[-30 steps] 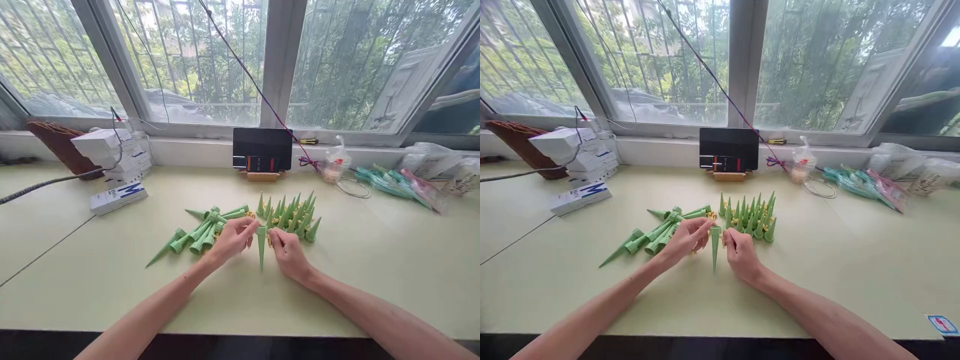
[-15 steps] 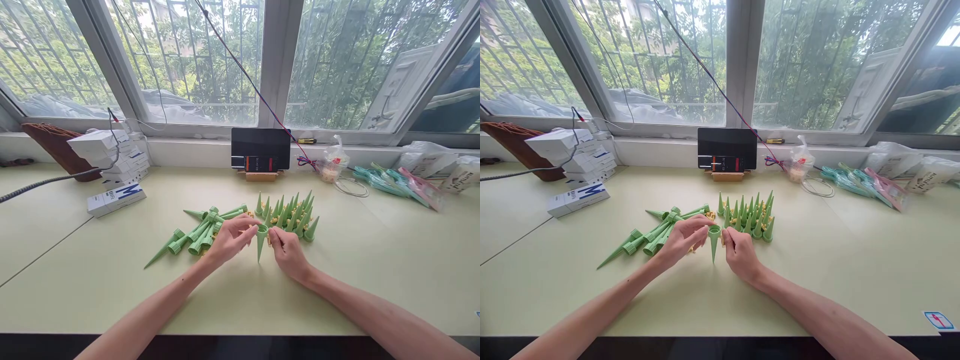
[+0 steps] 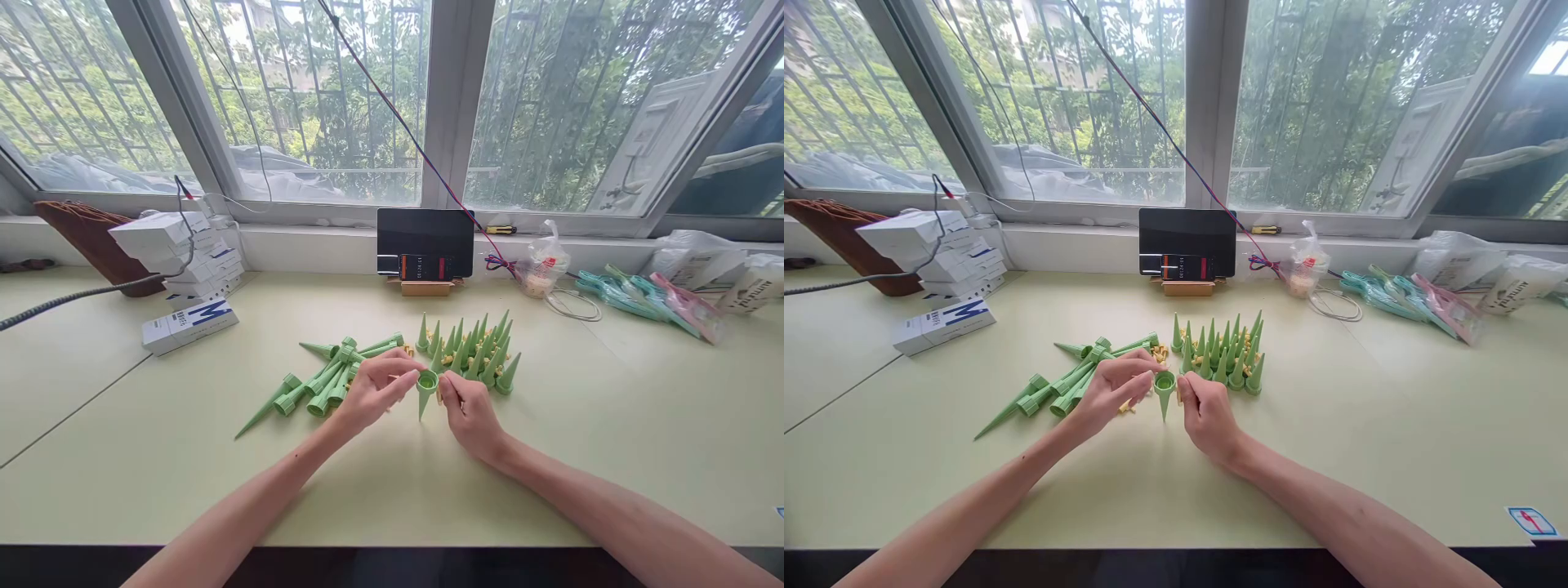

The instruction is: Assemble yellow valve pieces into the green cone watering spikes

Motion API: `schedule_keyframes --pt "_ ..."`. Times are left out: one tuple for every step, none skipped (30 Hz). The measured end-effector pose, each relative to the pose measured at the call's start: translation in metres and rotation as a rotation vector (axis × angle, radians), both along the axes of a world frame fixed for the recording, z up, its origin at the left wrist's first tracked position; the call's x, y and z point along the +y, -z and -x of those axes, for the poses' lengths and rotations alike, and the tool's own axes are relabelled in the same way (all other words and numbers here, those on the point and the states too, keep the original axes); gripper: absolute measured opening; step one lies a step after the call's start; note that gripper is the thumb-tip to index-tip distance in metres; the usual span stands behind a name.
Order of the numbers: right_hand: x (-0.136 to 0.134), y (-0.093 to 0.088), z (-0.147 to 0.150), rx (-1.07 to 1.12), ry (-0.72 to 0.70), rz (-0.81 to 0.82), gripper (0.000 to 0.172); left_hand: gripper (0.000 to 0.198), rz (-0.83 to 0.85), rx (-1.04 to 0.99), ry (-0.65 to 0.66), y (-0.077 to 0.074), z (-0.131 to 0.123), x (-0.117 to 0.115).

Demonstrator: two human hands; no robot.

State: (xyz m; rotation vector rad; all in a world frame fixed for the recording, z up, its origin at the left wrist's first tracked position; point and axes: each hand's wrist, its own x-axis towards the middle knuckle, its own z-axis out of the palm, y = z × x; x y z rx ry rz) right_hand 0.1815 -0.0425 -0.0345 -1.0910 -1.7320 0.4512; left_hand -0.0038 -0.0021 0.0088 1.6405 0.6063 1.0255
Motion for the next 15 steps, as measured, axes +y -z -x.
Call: schedule_keyframes --pt "0.0 0.0005 0.0001 -0.001 0.002 -0.002 0.038 0.024 -0.005 0.002 0.005 -0.001 0.0 -0.0005" --pt "0.0002 0.0011 0.0001 0.0 0.004 -0.002 0.038 0.024 -0.013 0.01 0.014 -0.0019 -0.0001 -0.0012" --pt "0.0007 0.0019 0.0 0.001 0.008 0.0 0.038 0.023 -0.028 0.023 0.025 -0.0024 -0.0004 -0.002" --pt "0.0014 0.0026 -0.0003 0.006 0.014 0.007 0.038 0.023 -0.051 0.049 0.043 -0.0025 -0.0009 -0.0028" --pt "0.0023 0.0033 -0.0008 0.011 0.023 0.017 0.038 0.023 -0.088 0.076 0.056 -0.0022 -0.0015 -0.0036" --pt "0.0033 0.0039 -0.0014 0.018 0.033 0.029 0.038 0.024 -0.129 0.107 0.062 -0.0014 -0.0022 -0.0044" --pt "0.0043 0.0043 -0.0021 0.025 0.04 0.041 0.038 0.025 -0.19 0.147 0.063 -0.0003 -0.003 -0.0049" --pt "0.0051 0.0044 -0.0028 0.033 0.046 0.051 0.039 0.025 -0.245 0.18 0.048 0.0008 -0.0037 -0.0053" --pt "0.0058 0.0044 -0.0034 0.04 0.049 0.059 0.039 0.025 -0.273 0.198 0.037 0.0018 -0.0043 -0.0055" --pt "0.0062 0.0043 -0.0039 0.047 0.05 0.064 0.039 0.026 -0.283 0.209 0.035 0.0026 -0.0047 -0.0056" --pt "0.0063 0.0041 -0.0042 0.052 0.048 0.068 0.039 0.027 -0.276 0.208 0.032 0.0029 -0.005 -0.0057" --pt "0.0062 0.0038 -0.0043 0.055 0.046 0.071 0.039 0.028 -0.251 0.199 0.033 0.0029 -0.0053 -0.0058" --pt "0.006 0.0037 -0.0042 0.057 0.044 0.075 0.039 0.03 -0.212 0.181 0.034 0.0025 -0.0054 -0.0059" --pt "0.0056 0.0036 -0.0041 0.056 0.043 0.079 0.039 0.031 -0.157 0.156 0.032 0.0019 -0.0055 -0.0061" --pt "0.0052 0.0035 -0.0039 0.054 0.041 0.082 0.04 0.031 -0.093 0.125 0.029 0.0013 -0.0056 -0.0063"
